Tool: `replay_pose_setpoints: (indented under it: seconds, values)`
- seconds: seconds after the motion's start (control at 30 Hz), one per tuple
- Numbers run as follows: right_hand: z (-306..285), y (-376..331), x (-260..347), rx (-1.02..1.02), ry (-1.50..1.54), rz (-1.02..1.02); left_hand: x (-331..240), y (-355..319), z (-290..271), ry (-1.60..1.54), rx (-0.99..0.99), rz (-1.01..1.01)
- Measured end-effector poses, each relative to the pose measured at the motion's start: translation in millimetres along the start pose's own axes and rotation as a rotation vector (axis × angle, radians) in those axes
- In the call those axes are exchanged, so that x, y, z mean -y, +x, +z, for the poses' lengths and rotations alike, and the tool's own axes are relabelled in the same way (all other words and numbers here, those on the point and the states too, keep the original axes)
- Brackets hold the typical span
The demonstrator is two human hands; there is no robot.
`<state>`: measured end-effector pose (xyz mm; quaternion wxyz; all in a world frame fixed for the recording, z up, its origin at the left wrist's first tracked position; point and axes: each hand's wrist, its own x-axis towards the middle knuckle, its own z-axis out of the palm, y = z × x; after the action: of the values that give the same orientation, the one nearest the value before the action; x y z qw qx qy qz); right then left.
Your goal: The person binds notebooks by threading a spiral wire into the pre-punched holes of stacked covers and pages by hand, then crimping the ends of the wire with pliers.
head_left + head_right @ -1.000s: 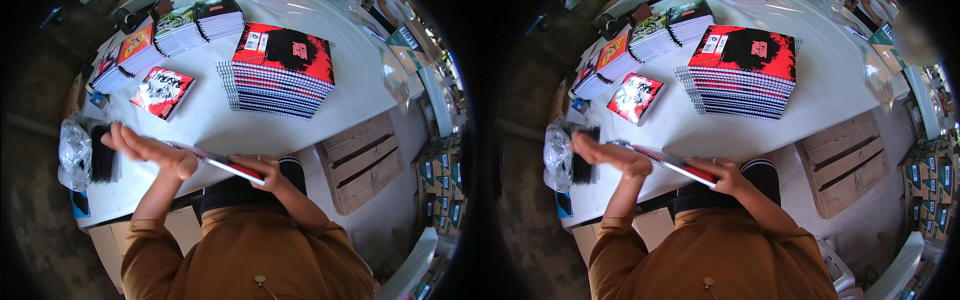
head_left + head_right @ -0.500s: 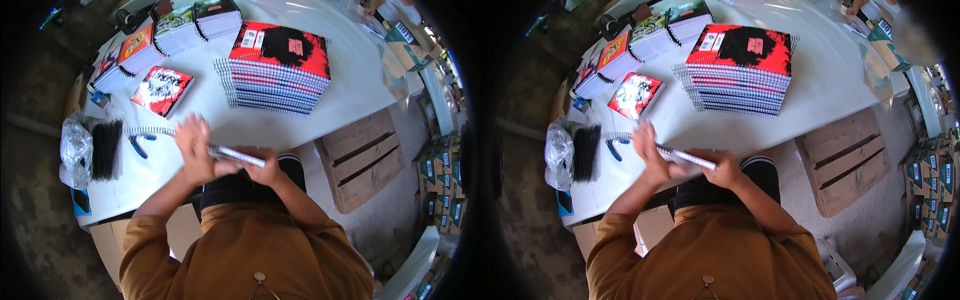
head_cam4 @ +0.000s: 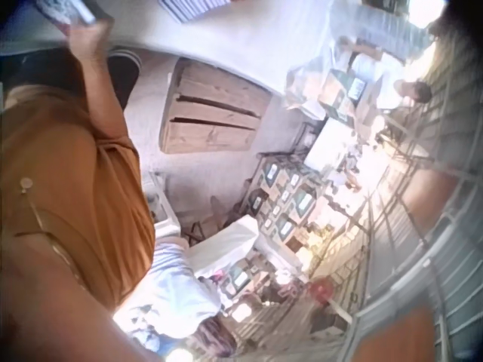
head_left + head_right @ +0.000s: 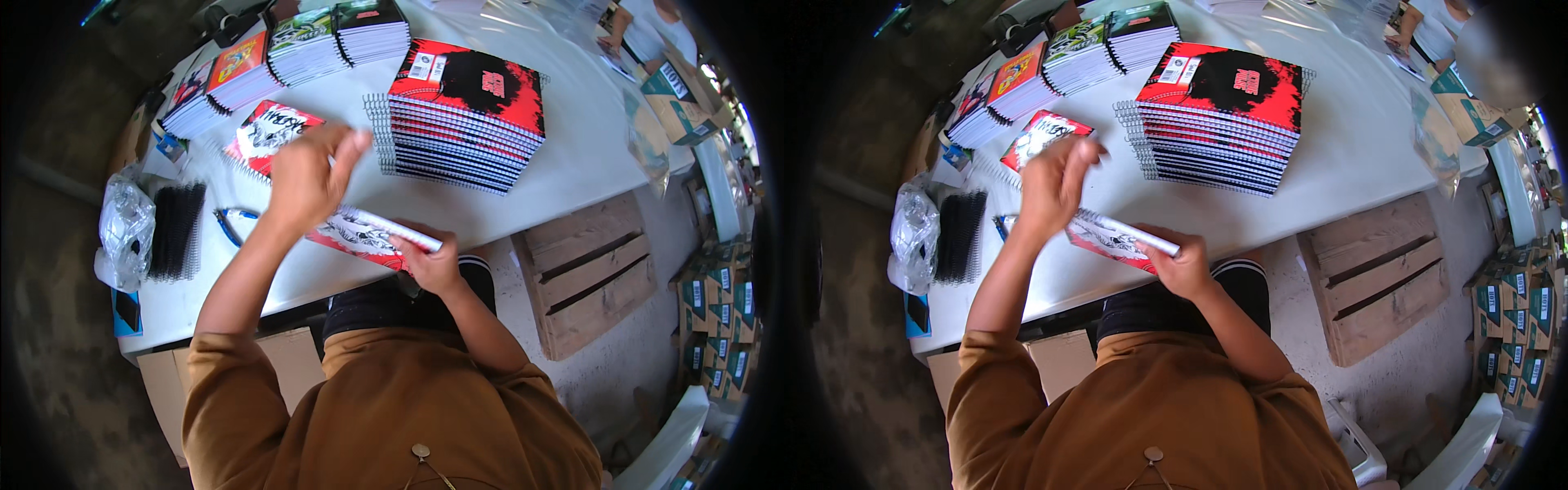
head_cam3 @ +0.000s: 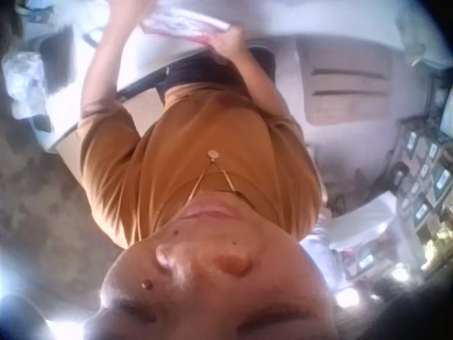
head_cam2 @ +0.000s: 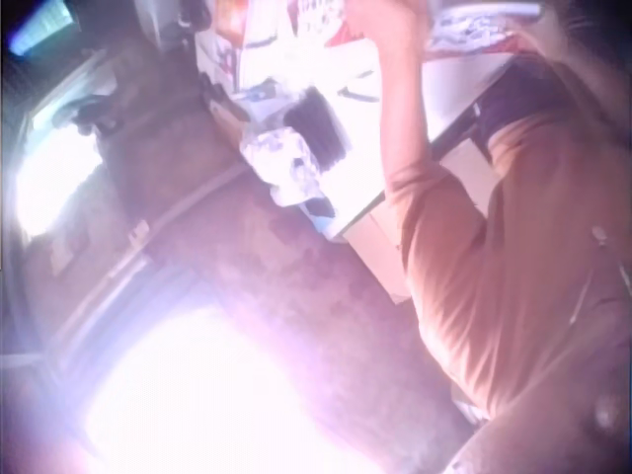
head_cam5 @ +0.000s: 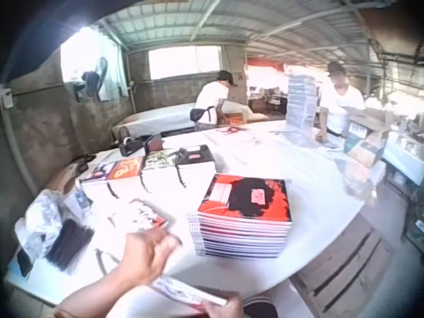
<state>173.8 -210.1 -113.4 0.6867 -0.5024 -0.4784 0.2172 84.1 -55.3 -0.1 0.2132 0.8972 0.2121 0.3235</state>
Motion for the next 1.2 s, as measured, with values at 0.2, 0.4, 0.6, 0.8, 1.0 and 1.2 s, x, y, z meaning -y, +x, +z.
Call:
replay_pose_setpoints:
  seconds: [0.2, 0.4, 0.6, 0.8, 1.0, 1.2]
  values:
    - [-5, 7, 4, 0.067, 0.008, 0.016, 19, -41, 27, 0.171, 0.013, 0.361]
    - [-6, 4, 2, 0.092, -0.196, -0.155, 27, -25, 26, 0.234, -0.561, 0.532]
    - [0, -2, -2, 0.087, -0.203, -0.208, 65, -146, 78, 0.183, 0.107, 0.671]
    - [12, -3, -1, 0.178, -0.321, -0.337, 34, -76, 37, 0.464, -0.482, 0.648]
    - [-1, -4, -4, 0.128, -0.243, -0.207, 31, -115, 62, 0.449, -0.194, 0.883]
    - [2, -6, -9, 0.084, -0.233, -0.282, 35, -130, 88, 0.054, -0.020, 0.632]
